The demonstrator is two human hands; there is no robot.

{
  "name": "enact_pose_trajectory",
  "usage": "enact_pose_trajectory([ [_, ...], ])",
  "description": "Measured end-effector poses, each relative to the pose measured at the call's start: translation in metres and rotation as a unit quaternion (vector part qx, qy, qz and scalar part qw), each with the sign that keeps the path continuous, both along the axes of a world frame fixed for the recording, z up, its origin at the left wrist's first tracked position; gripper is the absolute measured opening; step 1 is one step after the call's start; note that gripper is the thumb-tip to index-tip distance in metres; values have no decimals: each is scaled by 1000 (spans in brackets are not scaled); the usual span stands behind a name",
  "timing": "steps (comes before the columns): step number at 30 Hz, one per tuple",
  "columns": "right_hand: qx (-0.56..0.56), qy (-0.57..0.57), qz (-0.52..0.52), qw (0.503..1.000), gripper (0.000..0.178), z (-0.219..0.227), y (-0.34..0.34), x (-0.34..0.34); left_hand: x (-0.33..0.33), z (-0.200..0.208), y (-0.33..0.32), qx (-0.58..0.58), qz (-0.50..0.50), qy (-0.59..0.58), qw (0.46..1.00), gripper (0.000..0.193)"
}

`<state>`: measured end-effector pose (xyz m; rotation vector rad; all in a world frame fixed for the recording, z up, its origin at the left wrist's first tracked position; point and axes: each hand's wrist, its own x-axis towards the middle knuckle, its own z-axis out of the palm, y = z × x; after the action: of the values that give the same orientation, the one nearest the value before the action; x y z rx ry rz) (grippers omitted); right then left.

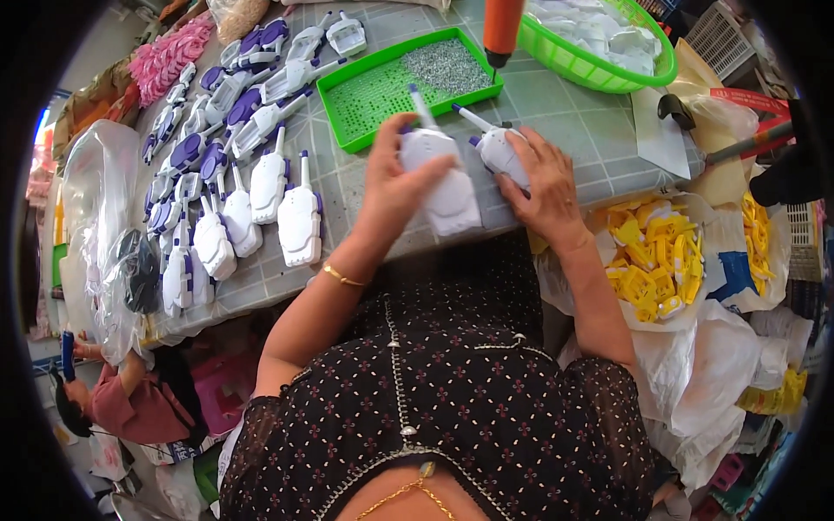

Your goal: Assembling plastic toy walkie-talkie units and securing them using an electric screwdriver.

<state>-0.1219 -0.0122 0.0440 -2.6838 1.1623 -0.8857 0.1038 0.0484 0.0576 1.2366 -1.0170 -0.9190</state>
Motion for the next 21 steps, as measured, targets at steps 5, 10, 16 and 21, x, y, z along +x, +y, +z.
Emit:
enact_pose_trajectory([
  [5,-82,-65,104,989,53,39,28,34,32,26,27,21,33,127,991,62],
  [10,8,-106,242,964,56,45,64,71,37,37,45,4,53,104,993,54],
  [16,120,-201,294,926,61,47,60,77,47,47,65,0,8,141,990,41],
  [21,194,-213,317,903,69,47,55,81,46,49,76,-64,-54,92,992,80],
])
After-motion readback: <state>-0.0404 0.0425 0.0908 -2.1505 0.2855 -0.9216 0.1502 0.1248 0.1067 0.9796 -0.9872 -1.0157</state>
